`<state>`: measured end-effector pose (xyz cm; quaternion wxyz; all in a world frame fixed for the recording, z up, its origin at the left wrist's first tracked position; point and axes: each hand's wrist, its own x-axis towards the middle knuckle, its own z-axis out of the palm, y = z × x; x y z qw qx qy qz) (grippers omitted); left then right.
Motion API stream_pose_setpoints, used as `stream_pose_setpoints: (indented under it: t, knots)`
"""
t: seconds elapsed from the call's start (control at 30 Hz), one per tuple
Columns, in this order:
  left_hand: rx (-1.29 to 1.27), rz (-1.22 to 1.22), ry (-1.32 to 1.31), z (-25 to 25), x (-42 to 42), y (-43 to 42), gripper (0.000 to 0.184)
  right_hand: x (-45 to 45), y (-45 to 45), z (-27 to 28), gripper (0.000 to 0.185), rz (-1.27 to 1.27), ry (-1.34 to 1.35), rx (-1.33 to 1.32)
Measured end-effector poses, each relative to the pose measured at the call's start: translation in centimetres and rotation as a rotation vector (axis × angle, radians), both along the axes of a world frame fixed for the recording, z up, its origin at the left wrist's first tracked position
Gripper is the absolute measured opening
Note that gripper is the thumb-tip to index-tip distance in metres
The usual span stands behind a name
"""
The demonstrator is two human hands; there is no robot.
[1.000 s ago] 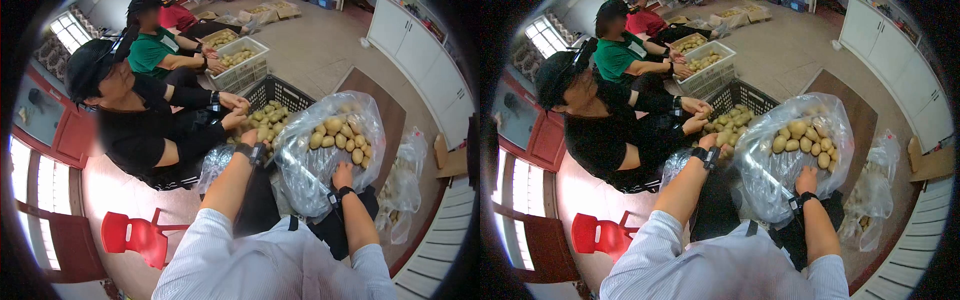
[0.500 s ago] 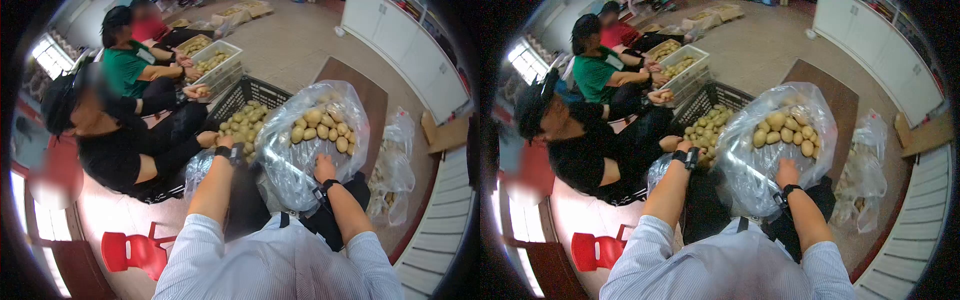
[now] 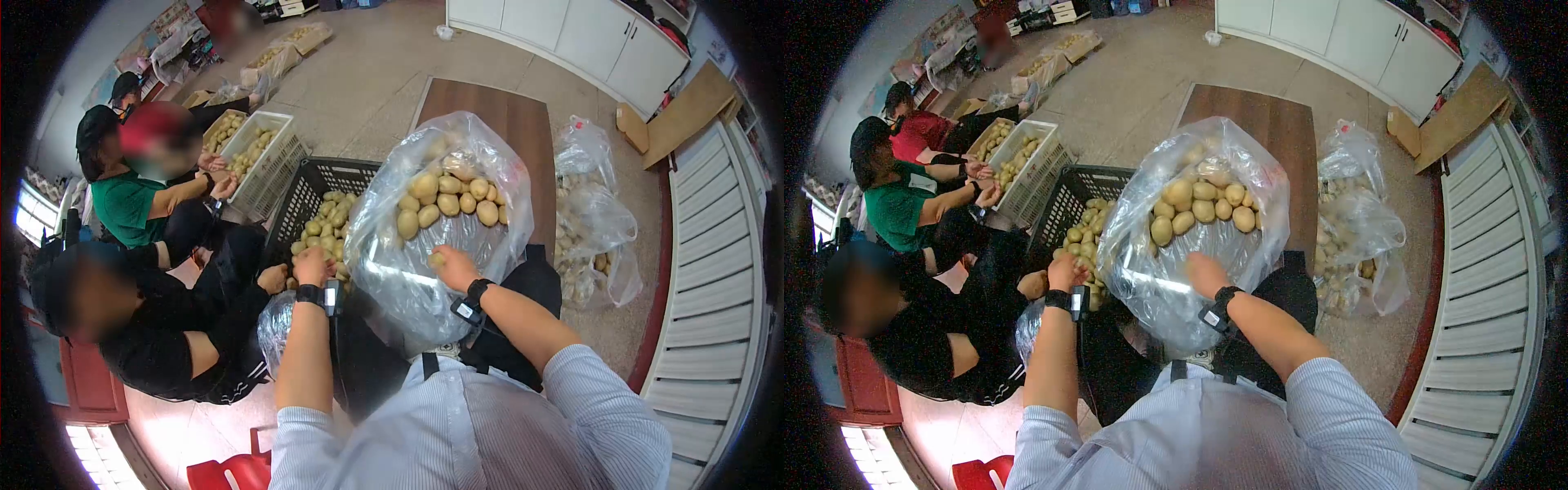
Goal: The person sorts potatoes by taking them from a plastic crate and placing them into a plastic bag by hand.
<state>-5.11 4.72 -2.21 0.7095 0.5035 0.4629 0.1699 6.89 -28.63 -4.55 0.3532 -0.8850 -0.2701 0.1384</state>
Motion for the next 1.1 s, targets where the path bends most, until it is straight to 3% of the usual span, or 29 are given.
stream_pose_setpoints:
  t: [0.07,0.13,0.17,0.23,0.33,0.53,0.73,0.8,0.83,0.93,1.0,1.1]
  knots:
    - [0.004,-0.024,-0.011,1.3,0.3,-1.8,0.026,-0.2,0.5,0.4,0.032,-0.014,0.043,0.048]
    - [-0.048,-0.233,-0.138,2.1,0.4,-3.1,0.027,-0.4,1.3,0.7,0.036,-0.009,0.158,0.138]
    - [-0.027,-0.307,-0.048,2.6,0.6,-3.6,0.03,-0.3,1.7,0.9,0.036,-0.013,0.157,0.141]
    - [-0.028,-0.389,-0.054,3.7,0.8,-5.6,0.032,-0.5,2.7,2.6,0.042,0.236,0.184,0.17]
    - [-0.045,-0.506,-0.027,4.2,1.5,-7.6,0.036,-1.3,4.6,5.4,0.049,0.134,0.403,0.182]
    - [-0.339,-0.707,-0.083,3.4,2.0,-7.6,0.039,-2.7,7.7,7.5,0.052,0.248,0.312,0.367]
    - [-0.347,-0.851,-0.19,5.3,1.8,-7.8,0.031,-3.7,7.4,8.2,0.048,0.19,0.237,0.412]
    - [-0.317,-0.788,-0.166,5.2,1.7,-7.7,0.033,-3.8,6.8,9.2,0.042,0.14,0.423,0.399]
    - [-0.321,-0.787,-0.187,4.6,1.8,-7.2,0.034,-3.8,6.9,8.5,0.041,0.149,0.286,0.453]
    - [-0.309,-0.725,-0.249,3.7,1.7,-6.3,0.032,-3.5,5.9,8.3,0.041,0.1,0.269,0.335]
    - [-0.314,-0.275,-0.281,3.7,1.7,-6.0,0.027,-1.8,5.0,5.5,0.04,0.078,0.258,0.333]
    - [-0.351,-0.089,-0.252,3.0,1.5,-4.3,0.024,0.7,3.3,1.4,0.039,0.044,0.277,0.224]
